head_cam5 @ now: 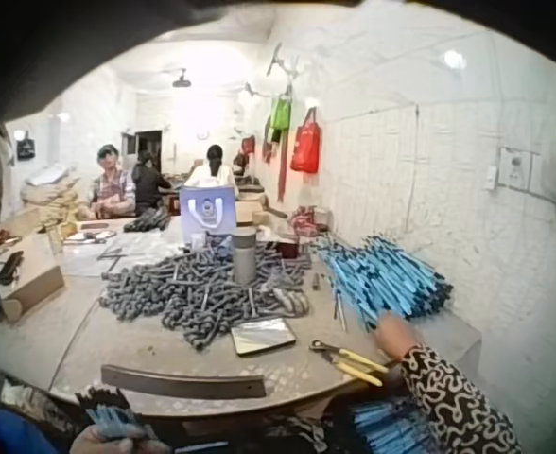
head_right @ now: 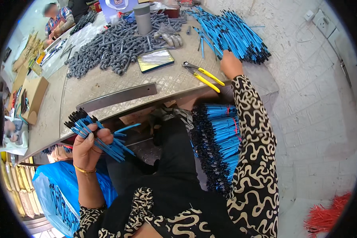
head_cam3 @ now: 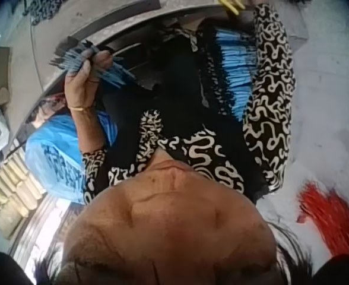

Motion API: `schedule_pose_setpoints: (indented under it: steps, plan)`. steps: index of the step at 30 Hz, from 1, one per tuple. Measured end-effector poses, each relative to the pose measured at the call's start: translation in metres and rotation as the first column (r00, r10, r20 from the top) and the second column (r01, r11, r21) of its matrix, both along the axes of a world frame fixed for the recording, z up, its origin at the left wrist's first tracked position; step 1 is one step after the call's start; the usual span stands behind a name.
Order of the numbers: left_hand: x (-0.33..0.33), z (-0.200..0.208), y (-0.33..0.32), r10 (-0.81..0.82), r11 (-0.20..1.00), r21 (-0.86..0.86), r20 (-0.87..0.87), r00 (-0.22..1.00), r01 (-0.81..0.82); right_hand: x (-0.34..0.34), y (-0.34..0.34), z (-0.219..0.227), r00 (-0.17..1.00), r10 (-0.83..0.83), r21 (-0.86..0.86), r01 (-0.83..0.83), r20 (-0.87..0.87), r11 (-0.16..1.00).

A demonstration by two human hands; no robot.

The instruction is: The person assembles blue wire bundles into a central mechanical component using pliers.

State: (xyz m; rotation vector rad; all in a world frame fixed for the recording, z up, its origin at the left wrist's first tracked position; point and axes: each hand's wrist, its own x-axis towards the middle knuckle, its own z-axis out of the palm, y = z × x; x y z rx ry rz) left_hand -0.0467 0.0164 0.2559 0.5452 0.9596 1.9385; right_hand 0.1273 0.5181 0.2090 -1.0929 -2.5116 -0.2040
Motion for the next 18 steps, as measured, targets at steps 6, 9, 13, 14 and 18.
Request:
schedule_pose_setpoints:
  steps: [6, 9, 13, 14, 18]
  plan:
    - [0.002, 0.003, -0.006, 0.066, 0.993, 0.100, -0.003, 0.998, -0.066, -0.009, -0.116, 0.045, 0.734, 0.013, -0.581, -0.548, -0.679, 0.602]
    - [-0.010, -0.003, -0.002, 0.134, 0.985, 0.104, 0.046, 0.990, -0.138, 0.000, -0.198, 0.060, 0.647, -0.331, -0.682, -0.731, -0.686, -0.014]
    - [-0.022, -0.006, 0.014, 0.233, 0.957, 0.158, 0.083, 0.969, -0.244, 0.008, -0.268, 0.042, 0.714, -0.252, -0.529, -0.668, -0.653, -0.524]
    - [-0.021, -0.007, 0.013, 0.254, 0.949, 0.170, 0.087, 0.963, -0.266, 0.005, -0.280, 0.031, 0.725, -0.232, -0.527, -0.647, -0.648, -0.550]
    - [-0.026, -0.009, -0.003, 0.160, 0.987, -0.022, 0.011, 0.987, -0.159, -0.006, -0.310, 0.011, 0.782, -0.247, -0.424, -0.540, -0.573, -0.727]
